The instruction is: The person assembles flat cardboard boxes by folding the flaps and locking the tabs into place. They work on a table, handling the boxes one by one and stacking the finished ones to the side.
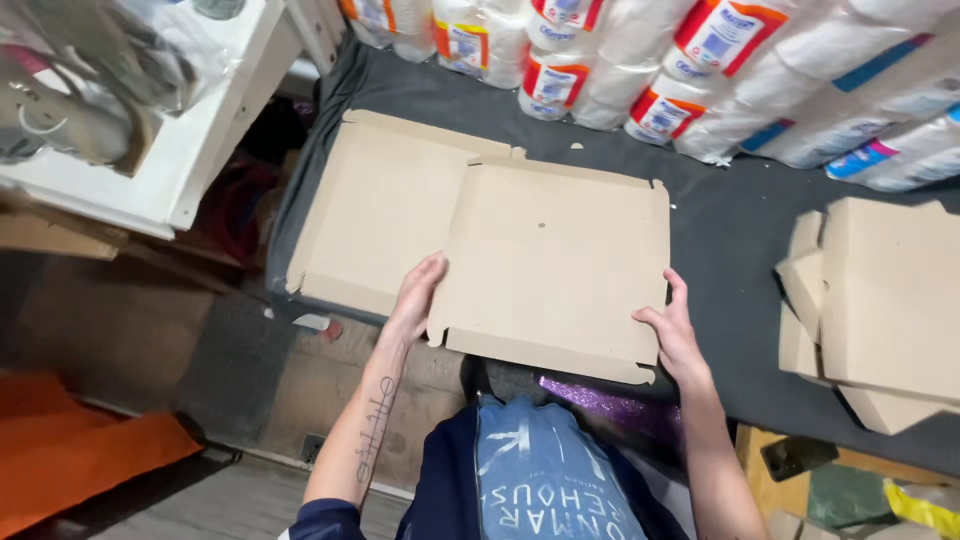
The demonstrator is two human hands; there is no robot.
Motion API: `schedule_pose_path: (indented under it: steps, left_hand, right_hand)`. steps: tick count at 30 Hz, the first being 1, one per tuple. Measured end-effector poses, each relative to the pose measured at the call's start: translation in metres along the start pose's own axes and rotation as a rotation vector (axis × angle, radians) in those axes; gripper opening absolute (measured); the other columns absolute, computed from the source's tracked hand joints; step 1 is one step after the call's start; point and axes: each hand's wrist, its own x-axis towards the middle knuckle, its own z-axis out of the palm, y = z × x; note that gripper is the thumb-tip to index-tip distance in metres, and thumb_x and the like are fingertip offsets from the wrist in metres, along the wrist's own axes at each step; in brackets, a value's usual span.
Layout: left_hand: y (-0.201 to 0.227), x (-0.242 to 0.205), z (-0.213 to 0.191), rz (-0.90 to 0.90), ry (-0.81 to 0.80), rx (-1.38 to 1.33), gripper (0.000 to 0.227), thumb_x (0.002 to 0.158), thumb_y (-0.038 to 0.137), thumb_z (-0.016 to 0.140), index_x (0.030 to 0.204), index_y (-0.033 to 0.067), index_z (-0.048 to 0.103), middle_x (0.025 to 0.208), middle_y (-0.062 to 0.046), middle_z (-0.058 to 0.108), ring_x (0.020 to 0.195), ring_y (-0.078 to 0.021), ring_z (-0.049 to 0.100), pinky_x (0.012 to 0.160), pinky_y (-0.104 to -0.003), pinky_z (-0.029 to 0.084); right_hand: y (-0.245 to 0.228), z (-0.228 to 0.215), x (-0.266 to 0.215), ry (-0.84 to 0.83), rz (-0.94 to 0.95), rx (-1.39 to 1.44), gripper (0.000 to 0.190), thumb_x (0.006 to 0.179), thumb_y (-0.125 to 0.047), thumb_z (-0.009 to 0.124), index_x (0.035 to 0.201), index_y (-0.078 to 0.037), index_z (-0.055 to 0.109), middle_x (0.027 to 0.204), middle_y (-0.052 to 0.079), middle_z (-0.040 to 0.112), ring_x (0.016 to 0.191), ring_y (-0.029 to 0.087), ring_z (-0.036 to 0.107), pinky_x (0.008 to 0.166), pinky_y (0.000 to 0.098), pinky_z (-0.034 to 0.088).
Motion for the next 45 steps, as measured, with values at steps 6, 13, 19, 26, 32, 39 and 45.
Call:
schedule_pose_path:
  steps: [6,13,19,26,32,39,45]
  left_hand:
    - [-0.019,0.030,0.088,0.049,-0.039,0.317,0.052,0.101,0.025,0.071,0.144,0.0013,0.055,0.113,-0.016,0.075,0.097,-0.0261,0.076,0.081,-0.042,0.065]
    - [0.013,0.036,0.138,0.308,-0.113,0.427,0.038,0.087,0.017,0.086,0.122,0.0091,0.072,0.102,0.003,0.068,0.082,-0.0038,0.063,0.076,-0.018,0.058]
    - [0.077,-0.007,0.176,0.708,-0.218,0.786,0.022,0.084,0.004,0.086,0.102,0.0055,0.075,0.106,-0.006,0.060,0.086,-0.0116,0.053,0.078,-0.023,0.052]
    - [0.071,-0.019,0.176,0.664,-0.310,0.878,0.026,0.083,0.004,0.078,0.105,0.0175,0.079,0.125,-0.004,0.068,0.115,-0.0185,0.067,0.105,-0.032,0.051]
    - [0.045,-0.029,0.162,0.586,-0.423,1.205,0.039,0.090,-0.005,0.063,0.121,0.0145,0.076,0.150,-0.009,0.058,0.139,-0.0328,0.053,0.120,-0.040,0.043]
    - [0.020,-0.003,0.155,0.729,-0.403,1.642,0.050,0.100,-0.012,0.049,0.139,0.0134,0.065,0.163,-0.006,0.045,0.151,-0.0286,0.039,0.128,-0.037,0.033]
    - [-0.023,0.003,0.170,0.993,-0.171,1.907,0.039,0.093,0.005,0.068,0.128,0.0232,0.071,0.147,-0.003,0.058,0.149,-0.0332,0.041,0.124,-0.050,0.036]
  right_hand:
    - [0.080,-0.116,0.039,0.322,-0.008,-0.188,0.044,0.102,-0.034,0.072,0.136,-0.008,0.061,0.119,0.007,0.068,0.095,0.015,0.068,0.073,0.0278,0.060]
    - [0.007,-0.132,0.002,0.412,-0.240,-0.022,0.028,0.100,-0.023,0.074,0.123,-0.011,0.065,0.103,-0.004,0.048,0.085,0.004,0.055,0.071,0.0168,0.059]
    - [-0.030,-0.138,-0.017,0.318,-0.398,0.140,0.015,0.106,-0.016,0.064,0.121,-0.011,0.063,0.095,-0.003,0.047,0.078,0.006,0.059,0.066,0.0154,0.052]
    - [0.004,-0.139,-0.012,0.190,-0.241,0.168,0.036,0.104,-0.019,0.062,0.137,-0.005,0.062,0.117,0.006,0.063,0.096,0.012,0.068,0.086,0.0259,0.060]
    - [0.013,-0.130,-0.015,0.254,-0.211,0.137,0.052,0.089,0.003,0.074,0.139,-0.002,0.060,0.128,0.015,0.064,0.103,0.019,0.070,0.087,0.0288,0.061]
    - [0.037,-0.141,0.029,0.332,-0.333,-0.017,0.035,0.100,-0.004,0.066,0.135,-0.005,0.066,0.141,0.017,0.063,0.121,0.026,0.066,0.099,0.0370,0.056]
    - [0.023,-0.141,-0.017,0.224,-0.351,-0.517,0.045,0.093,-0.001,0.067,0.138,-0.008,0.066,0.149,0.017,0.055,0.124,0.039,0.063,0.098,0.0520,0.056]
